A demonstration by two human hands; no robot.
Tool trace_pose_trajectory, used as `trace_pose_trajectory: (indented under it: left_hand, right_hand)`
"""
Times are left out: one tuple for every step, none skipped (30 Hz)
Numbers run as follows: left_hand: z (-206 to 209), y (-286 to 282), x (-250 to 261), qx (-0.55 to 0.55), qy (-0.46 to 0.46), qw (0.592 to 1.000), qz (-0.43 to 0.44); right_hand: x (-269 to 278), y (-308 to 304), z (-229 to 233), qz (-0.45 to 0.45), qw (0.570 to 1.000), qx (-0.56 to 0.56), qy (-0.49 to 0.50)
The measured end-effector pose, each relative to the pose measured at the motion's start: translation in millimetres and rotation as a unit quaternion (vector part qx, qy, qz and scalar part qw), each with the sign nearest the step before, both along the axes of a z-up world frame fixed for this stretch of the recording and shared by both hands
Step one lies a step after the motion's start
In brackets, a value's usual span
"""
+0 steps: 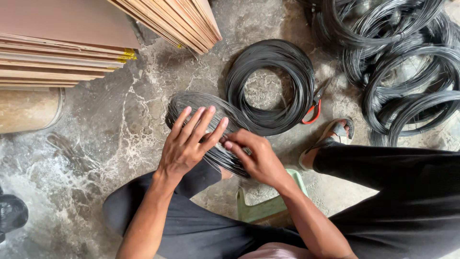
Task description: The person sits on a small stool and coils a long strand of thin metal wire into a circular bundle by hand. They repeatedly wrap the wire around their fingers and the existing coil to form a neat, compact loop, eventually placing the finished coil on the floor.
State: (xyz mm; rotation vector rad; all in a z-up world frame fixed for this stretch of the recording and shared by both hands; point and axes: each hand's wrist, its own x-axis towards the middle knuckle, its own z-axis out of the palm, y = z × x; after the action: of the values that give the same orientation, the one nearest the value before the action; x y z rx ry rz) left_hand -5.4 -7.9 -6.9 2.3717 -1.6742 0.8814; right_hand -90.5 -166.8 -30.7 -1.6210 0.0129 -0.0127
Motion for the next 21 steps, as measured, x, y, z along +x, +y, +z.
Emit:
trace_pose_trajectory:
  left_hand:
    - [2.7,-1.0,-0.4,0.000,0.000,1.000,0.000]
    - [5.0,-2.3,-0.9,0.007,0.028,1.000,-0.003]
    - [6.9,-3.7,-1.4,0.014,0.057,0.998,-0.005]
    - [4.0,-3.2,-1.7,0.015,0.061,0.998,-0.005]
    - [1.0,-2.7,-2.1,0.012,0.067,0.998,-0.011]
    - [-2.2,-3.2,0.2,0.007,0.069,0.997,-0.018]
    - [-7.0,-2.0,1.7,0.007,0.069,0.997,-0.019]
    - [-11.3,-0.4,1.4,0.004,0.058,0.998,-0.026]
    - [-15.7,1.2,1.1,0.002,0.047,0.998,-0.032]
    - [-14.4,0.9,1.2,0.002,0.049,0.998,-0.033]
    - [-12.8,0.7,1.2,-0.008,0.044,0.998,-0.034]
    - [-10.8,0.2,1.0,-0.018,0.039,0.998,-0.034]
    - [-7.9,0.3,0.4,-0.019,0.040,0.998,-0.034]
    - [-5.7,0.1,0.6,-0.024,0.041,0.998,-0.034]
    - [-3.6,-0.3,1.0,-0.029,0.042,0.998,-0.035]
    - [-3.9,0.4,1.1,-0.028,0.042,0.998,-0.035]
    - [-4.7,0.9,1.4,-0.028,0.043,0.998,-0.036]
    - [-5.1,2.0,0.8,-0.025,0.046,0.998,-0.037]
    - [-3.6,1.6,-1.0,-0.023,0.049,0.998,-0.037]
    - [-2.9,0.1,-0.1,-0.024,0.049,0.998,-0.041]
    - [-2.4,-1.2,1.0,-0.024,0.050,0.997,-0.045]
  right_hand:
    - [-1.9,-1.8,4.9,0.000,1.000,0.000,0.000]
    - [-3.9,-4.0,9.4,0.023,1.000,-0.013,-0.014]
    - [-5.8,-6.2,13.6,0.047,0.998,-0.025,-0.027]
    - [-5.9,-7.3,13.0,0.047,0.998,-0.025,-0.024]
    - [-5.9,-8.5,12.4,0.052,0.998,-0.030,-0.031]
    - [-3.6,-10.4,11.1,0.056,0.997,-0.037,-0.042]
    - [-1.4,-13.5,12.2,0.054,0.997,-0.038,-0.043]
    - [-0.3,-16.3,13.7,0.058,0.997,-0.017,-0.046]
    - [0.8,-19.1,15.1,0.062,0.997,0.003,-0.049]
    - [3.9,-26.4,-7.8,0.060,0.997,0.004,-0.047]
    - [6.8,-33.6,-30.6,-0.074,0.989,-0.099,-0.077]
    - [9.9,-41.2,-52.9,-0.206,0.952,-0.201,-0.108]
    - [11.2,-48.1,-83.3,-0.205,0.952,-0.201,-0.107]
    - [14.3,-55.9,-114.2,-0.272,0.927,-0.257,-0.006]
    - [17.7,-63.9,-145.2,-0.334,0.886,-0.308,0.094]
    - [17.6,-70.5,-183.1,-0.334,0.886,-0.308,0.095]
    - [17.6,-77.2,-221.4,-0.297,0.911,-0.243,0.152]
    - [15.2,-82.4,-259.7,-0.257,0.927,-0.175,0.209]
    - [14.1,-80.7,-264.7,-0.257,0.927,-0.174,0.213]
    - [18.3,-81.5,-270.0,-0.231,0.947,-0.083,0.208]
    - [22.9,-82.1,-275.5,-0.202,0.958,0.008,0.202]
